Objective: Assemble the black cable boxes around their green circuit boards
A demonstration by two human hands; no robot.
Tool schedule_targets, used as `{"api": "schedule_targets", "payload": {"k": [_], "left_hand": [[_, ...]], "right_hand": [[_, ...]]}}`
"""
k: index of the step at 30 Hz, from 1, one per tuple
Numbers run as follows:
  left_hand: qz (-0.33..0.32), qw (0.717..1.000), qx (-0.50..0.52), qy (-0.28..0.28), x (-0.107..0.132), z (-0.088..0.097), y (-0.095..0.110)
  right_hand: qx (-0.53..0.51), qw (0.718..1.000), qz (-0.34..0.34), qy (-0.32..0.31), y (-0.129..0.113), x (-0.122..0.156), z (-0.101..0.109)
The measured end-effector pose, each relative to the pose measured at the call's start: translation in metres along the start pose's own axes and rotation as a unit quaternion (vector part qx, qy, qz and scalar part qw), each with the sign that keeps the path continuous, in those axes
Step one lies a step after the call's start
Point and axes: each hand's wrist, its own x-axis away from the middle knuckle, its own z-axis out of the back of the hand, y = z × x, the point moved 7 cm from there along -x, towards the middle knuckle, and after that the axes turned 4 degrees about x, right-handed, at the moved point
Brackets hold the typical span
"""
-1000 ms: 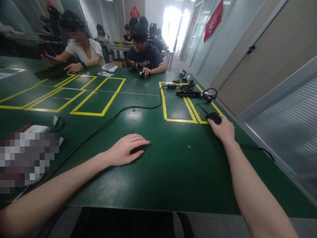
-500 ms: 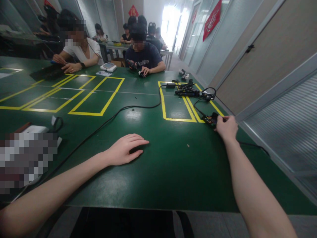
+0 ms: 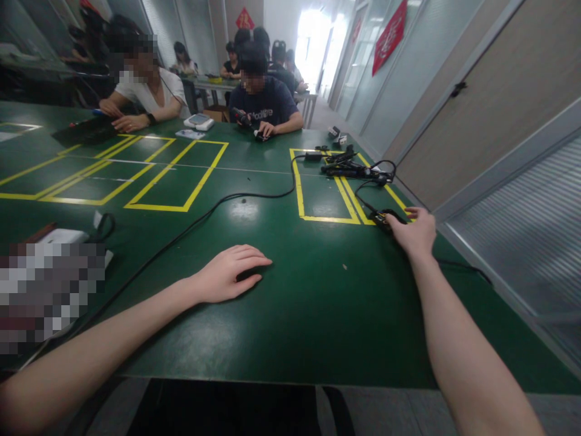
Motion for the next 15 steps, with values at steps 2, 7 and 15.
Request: {"api": "schedule_targets", "payload": {"k": [2, 7, 15], "left_hand": [[-0.001, 1.000, -0.001, 0.000, 0.000, 0.000, 0.000], [-0.004, 1.000, 0.001, -0.002, 0.001, 0.000, -0.001], [-0.003, 1.000, 0.004, -0.005, 0.000, 0.001, 0.001]], "right_hand": [[-0.003, 1.000, -0.006, -0.009, -0.004, 0.001, 0.003], [-0.003, 1.000, 0.003, -0.026, -0.014, 0.005, 0.006], [0.023, 0.998, 0.055, -0.006, -0.014, 0.002, 0.003]]}}
